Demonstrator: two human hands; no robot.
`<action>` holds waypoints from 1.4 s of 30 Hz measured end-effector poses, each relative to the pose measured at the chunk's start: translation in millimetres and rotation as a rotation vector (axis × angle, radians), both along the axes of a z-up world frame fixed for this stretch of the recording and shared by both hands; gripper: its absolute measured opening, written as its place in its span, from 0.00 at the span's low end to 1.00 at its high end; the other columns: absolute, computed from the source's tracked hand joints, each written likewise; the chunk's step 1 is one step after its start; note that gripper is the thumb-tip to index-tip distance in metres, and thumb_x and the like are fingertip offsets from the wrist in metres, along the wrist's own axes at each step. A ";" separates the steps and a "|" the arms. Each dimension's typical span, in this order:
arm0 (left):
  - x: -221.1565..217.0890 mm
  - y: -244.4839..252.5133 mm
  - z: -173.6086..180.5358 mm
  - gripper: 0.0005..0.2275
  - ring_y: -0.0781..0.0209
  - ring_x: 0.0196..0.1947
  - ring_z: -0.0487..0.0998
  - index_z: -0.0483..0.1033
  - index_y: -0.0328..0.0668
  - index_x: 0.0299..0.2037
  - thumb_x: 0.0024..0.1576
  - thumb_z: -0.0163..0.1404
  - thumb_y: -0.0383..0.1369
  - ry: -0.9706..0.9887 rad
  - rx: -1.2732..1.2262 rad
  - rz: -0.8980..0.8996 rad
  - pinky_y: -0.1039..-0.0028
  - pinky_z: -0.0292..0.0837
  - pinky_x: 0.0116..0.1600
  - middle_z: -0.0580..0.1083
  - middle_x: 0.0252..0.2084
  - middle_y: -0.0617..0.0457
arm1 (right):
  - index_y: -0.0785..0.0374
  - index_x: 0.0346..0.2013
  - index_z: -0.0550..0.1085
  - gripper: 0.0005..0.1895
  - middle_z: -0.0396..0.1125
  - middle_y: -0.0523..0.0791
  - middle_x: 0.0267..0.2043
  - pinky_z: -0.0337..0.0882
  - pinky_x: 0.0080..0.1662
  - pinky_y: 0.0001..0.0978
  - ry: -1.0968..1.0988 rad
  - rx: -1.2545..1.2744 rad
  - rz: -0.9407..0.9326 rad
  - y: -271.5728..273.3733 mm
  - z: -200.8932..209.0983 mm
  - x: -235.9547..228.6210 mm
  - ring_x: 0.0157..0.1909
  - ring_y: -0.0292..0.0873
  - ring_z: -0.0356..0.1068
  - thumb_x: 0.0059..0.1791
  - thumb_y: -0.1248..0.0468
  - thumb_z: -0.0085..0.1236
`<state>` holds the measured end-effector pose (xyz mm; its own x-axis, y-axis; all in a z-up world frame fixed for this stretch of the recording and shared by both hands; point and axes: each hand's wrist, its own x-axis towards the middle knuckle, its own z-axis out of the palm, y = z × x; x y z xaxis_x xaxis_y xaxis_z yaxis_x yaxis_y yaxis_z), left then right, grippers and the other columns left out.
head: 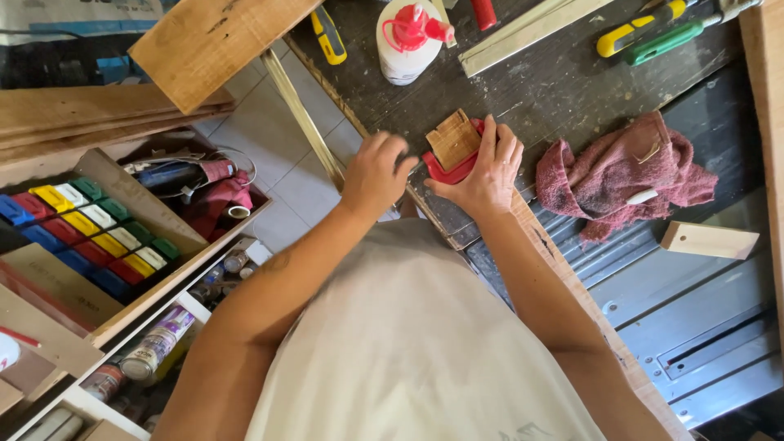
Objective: Applying wood glue to a small wooden component and securing it to a larger piece using a C-clamp on a workbench.
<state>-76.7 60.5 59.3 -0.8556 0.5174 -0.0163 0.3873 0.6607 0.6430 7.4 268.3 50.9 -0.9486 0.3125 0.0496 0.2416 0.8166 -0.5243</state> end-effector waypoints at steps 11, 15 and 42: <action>-56.2 70.8 0.1 0.08 0.39 0.34 0.85 0.81 0.40 0.36 0.50 0.64 0.33 -0.283 -0.350 -0.034 0.55 0.84 0.37 0.78 0.31 0.44 | 0.71 0.73 0.60 0.77 0.56 0.56 0.62 0.53 0.69 0.54 0.040 0.095 -0.011 1.2 -16.7 6.8 0.64 0.60 0.57 0.23 0.32 0.83; -71.7 80.1 -8.9 0.07 0.41 0.32 0.85 0.83 0.44 0.34 0.50 0.59 0.37 -0.351 -0.404 -0.014 0.56 0.84 0.34 0.79 0.29 0.45 | 0.70 0.74 0.61 0.77 0.56 0.55 0.63 0.55 0.68 0.54 0.060 0.098 -0.020 2.3 -16.7 -0.6 0.64 0.60 0.57 0.21 0.33 0.82; 9.3 -11.3 16.1 0.20 0.34 0.42 0.83 0.75 0.34 0.41 0.60 0.58 0.48 -0.305 -0.078 0.118 0.46 0.79 0.49 0.78 0.35 0.38 | 0.41 0.49 0.82 0.28 0.68 0.39 0.60 0.55 0.60 0.53 0.286 0.316 0.224 1.2 -30.7 21.4 0.70 0.52 0.59 0.36 0.43 0.75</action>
<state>-67.4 49.2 75.3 -0.8590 0.4025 -0.3165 0.1027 0.7410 0.6636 28.8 269.5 20.2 -0.9252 0.0299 0.3783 -0.0758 0.9622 -0.2614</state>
